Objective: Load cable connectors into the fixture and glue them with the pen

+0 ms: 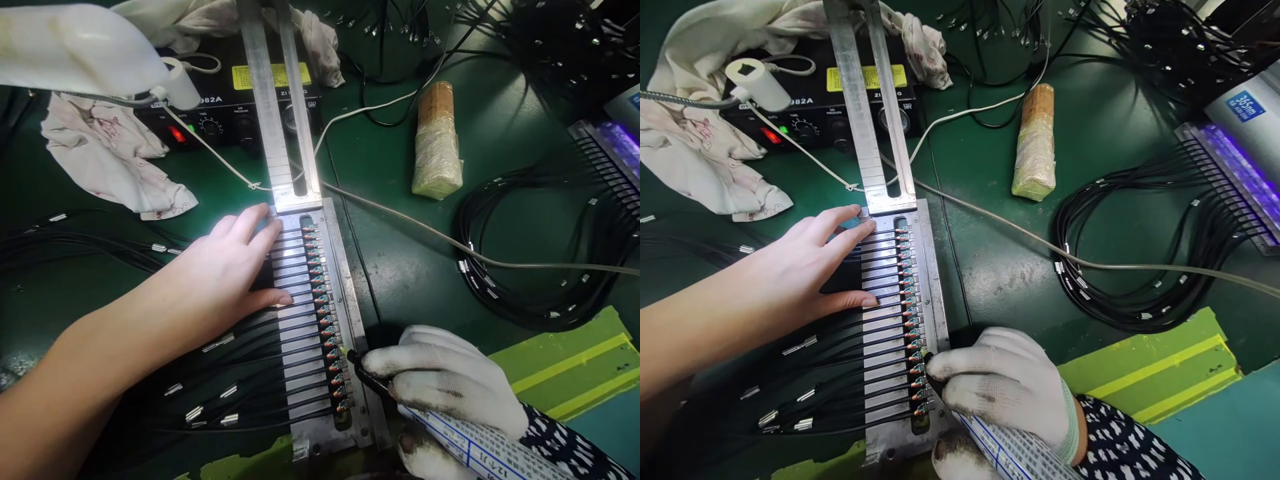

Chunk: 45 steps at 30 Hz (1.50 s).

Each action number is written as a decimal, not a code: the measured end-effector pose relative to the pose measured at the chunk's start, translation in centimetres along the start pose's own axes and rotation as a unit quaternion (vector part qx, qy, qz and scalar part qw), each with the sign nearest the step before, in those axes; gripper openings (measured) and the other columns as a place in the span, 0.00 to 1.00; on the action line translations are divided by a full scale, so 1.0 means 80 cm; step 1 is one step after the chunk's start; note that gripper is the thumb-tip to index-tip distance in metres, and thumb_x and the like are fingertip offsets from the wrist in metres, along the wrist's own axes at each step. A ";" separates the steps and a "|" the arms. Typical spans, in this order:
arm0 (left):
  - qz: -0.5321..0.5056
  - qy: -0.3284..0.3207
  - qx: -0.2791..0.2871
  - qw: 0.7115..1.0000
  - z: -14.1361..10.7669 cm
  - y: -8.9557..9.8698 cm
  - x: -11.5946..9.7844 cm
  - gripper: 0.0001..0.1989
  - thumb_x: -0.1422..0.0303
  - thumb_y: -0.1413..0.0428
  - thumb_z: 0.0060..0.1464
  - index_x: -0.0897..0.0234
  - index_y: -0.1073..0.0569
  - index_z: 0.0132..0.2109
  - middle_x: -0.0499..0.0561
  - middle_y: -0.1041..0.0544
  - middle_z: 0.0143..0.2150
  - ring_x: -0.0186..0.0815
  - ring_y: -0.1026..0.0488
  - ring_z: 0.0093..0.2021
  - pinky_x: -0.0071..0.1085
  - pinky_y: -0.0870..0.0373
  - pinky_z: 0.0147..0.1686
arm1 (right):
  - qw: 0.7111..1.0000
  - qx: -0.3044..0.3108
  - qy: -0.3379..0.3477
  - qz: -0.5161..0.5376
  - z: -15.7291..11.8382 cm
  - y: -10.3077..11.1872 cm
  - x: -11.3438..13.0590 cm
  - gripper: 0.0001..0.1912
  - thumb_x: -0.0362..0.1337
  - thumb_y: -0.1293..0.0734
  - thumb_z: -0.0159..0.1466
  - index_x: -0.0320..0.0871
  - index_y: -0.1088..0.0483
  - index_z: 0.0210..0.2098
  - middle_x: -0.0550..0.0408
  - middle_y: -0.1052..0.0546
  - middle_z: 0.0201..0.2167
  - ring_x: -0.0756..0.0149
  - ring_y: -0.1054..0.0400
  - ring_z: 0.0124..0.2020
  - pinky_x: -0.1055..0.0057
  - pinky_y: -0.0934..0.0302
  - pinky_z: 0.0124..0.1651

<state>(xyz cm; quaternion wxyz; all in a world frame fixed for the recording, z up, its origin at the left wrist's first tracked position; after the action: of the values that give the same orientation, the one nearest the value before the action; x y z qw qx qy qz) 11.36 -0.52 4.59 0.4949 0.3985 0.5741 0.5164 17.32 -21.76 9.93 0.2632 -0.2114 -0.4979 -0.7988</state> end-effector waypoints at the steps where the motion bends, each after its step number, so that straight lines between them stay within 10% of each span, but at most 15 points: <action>1: -0.004 0.001 0.001 1.000 0.000 0.000 0.000 0.43 0.42 0.47 0.55 0.67 0.43 0.67 0.68 0.45 0.68 0.63 0.39 0.62 0.57 0.32 0.56 | 1.000 0.008 -0.001 -0.001 -0.001 -0.001 0.000 0.18 0.44 0.41 0.74 0.40 0.29 0.33 0.47 0.19 0.38 0.67 0.27 0.30 0.66 0.35 0.33; 45: 0.006 -0.007 0.003 1.000 0.000 0.000 0.000 0.43 0.46 0.44 0.54 0.68 0.44 0.67 0.67 0.45 0.67 0.63 0.40 0.62 0.57 0.34 0.58 | 1.000 0.005 0.020 -0.019 -0.024 -0.005 0.007 0.23 0.43 0.47 0.77 0.42 0.30 0.32 0.50 0.19 0.39 0.67 0.31 0.26 0.66 0.39 0.30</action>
<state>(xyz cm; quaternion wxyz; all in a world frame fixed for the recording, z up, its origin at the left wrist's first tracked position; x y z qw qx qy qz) 11.38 -0.53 4.58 0.4945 0.4069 0.5702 0.5145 16.45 -23.46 9.20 0.2592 -0.1848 -0.5002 -0.8053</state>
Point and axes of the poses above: each hand's wrist, its own z-axis towards the middle knuckle, its own y-axis out of the back of the hand, x = y × z, the point moved 8 cm from there along z, towards the middle knuckle
